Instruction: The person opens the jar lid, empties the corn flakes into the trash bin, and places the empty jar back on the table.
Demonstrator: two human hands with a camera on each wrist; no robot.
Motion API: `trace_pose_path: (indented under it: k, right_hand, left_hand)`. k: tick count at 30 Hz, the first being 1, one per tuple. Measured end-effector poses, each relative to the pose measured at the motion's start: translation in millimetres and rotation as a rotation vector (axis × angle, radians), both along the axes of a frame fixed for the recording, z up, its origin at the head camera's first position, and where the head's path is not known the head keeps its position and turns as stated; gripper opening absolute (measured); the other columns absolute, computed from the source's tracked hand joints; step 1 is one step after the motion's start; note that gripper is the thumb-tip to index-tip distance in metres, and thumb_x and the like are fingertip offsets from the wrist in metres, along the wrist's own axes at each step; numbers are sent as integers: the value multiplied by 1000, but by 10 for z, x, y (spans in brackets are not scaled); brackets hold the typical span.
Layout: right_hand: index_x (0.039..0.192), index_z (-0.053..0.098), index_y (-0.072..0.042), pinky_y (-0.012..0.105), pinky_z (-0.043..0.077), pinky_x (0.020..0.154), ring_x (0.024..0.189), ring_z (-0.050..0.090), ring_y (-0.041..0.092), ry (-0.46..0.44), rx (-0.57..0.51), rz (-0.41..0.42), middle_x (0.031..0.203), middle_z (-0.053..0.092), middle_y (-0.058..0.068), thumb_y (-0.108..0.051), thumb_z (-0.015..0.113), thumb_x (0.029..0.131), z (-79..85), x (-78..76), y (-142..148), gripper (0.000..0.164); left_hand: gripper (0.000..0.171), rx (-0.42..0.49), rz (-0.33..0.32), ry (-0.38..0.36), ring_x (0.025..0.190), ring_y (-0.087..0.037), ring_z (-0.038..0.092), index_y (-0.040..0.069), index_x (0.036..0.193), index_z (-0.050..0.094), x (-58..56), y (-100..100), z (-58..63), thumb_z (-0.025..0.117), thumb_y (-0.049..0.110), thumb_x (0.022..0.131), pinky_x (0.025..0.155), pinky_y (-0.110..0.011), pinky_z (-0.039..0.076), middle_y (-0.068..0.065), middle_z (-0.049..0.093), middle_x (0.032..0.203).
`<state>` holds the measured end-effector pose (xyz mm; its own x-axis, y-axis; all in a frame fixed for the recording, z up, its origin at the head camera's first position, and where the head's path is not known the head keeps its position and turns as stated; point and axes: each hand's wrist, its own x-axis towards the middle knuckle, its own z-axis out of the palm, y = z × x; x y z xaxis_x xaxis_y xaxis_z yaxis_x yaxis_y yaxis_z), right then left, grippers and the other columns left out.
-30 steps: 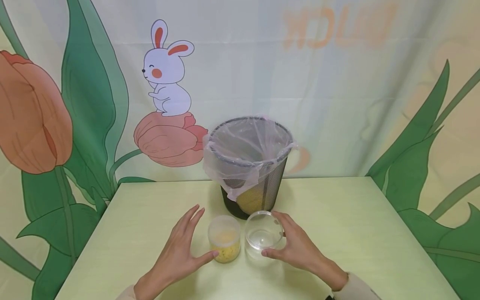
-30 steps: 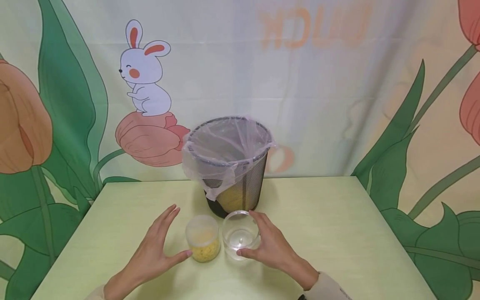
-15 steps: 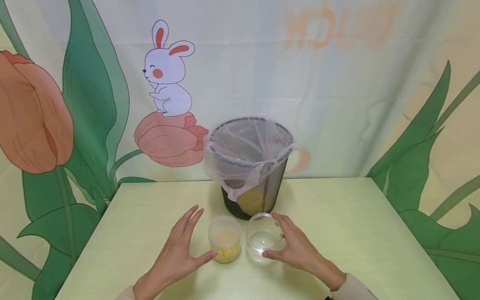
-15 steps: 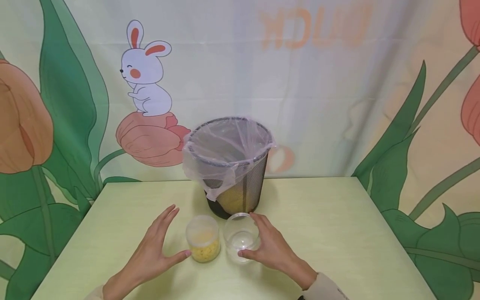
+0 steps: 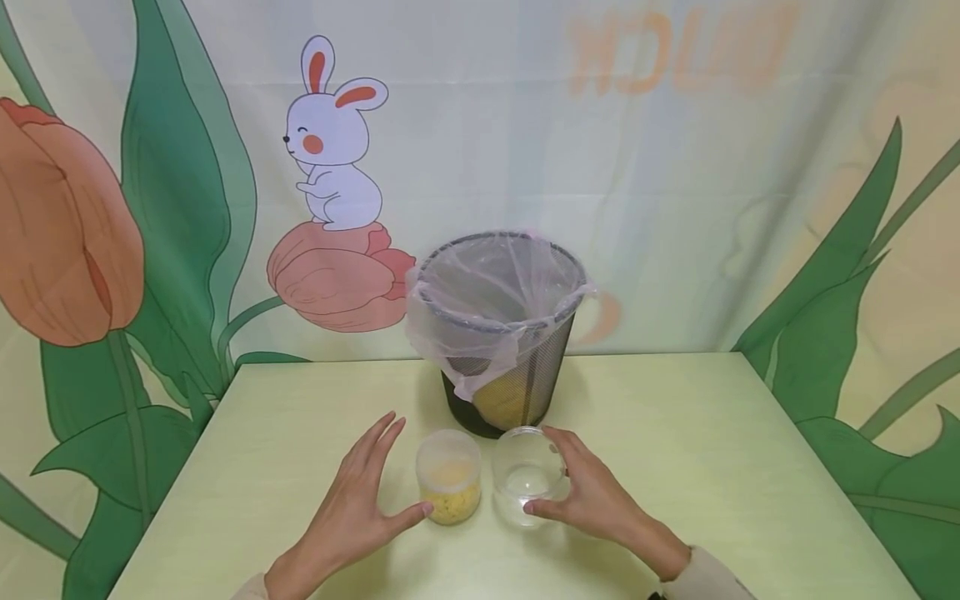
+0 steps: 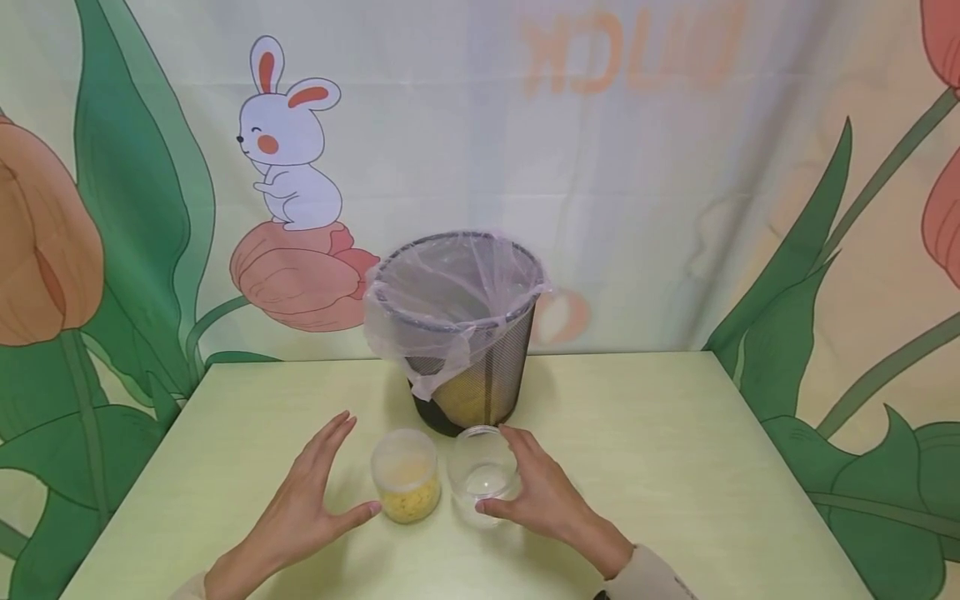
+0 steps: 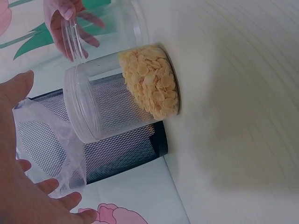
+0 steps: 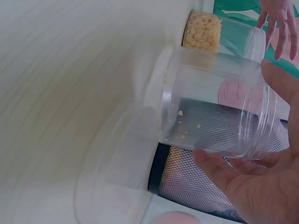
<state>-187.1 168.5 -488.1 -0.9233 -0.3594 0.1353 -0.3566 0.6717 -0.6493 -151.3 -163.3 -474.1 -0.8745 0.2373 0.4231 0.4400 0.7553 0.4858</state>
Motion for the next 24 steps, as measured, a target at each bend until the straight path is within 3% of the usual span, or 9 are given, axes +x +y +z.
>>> trace_pose_path:
  k: [14,24]
  right_hand:
    - [152,32,-13,39,55,89,123,57,30,-51,-4,-14,149,43,4,-51,84,70,-76,-14,30,105]
    - [156,23,-16,53,44,106,134,48,32,-18,20,-30,154,39,9,-50,85,69,-25,-5,46,112]
  left_hand:
    - [110,-8,8,-11,143,-32,35,29,157,20,21,-21,-30,83,50,70,110,-57,34,-2,27,161]
    - [115,-3,7,-42,144,-31,33,26,158,17,28,-15,-50,84,52,68,112,-57,32,-4,26,161]
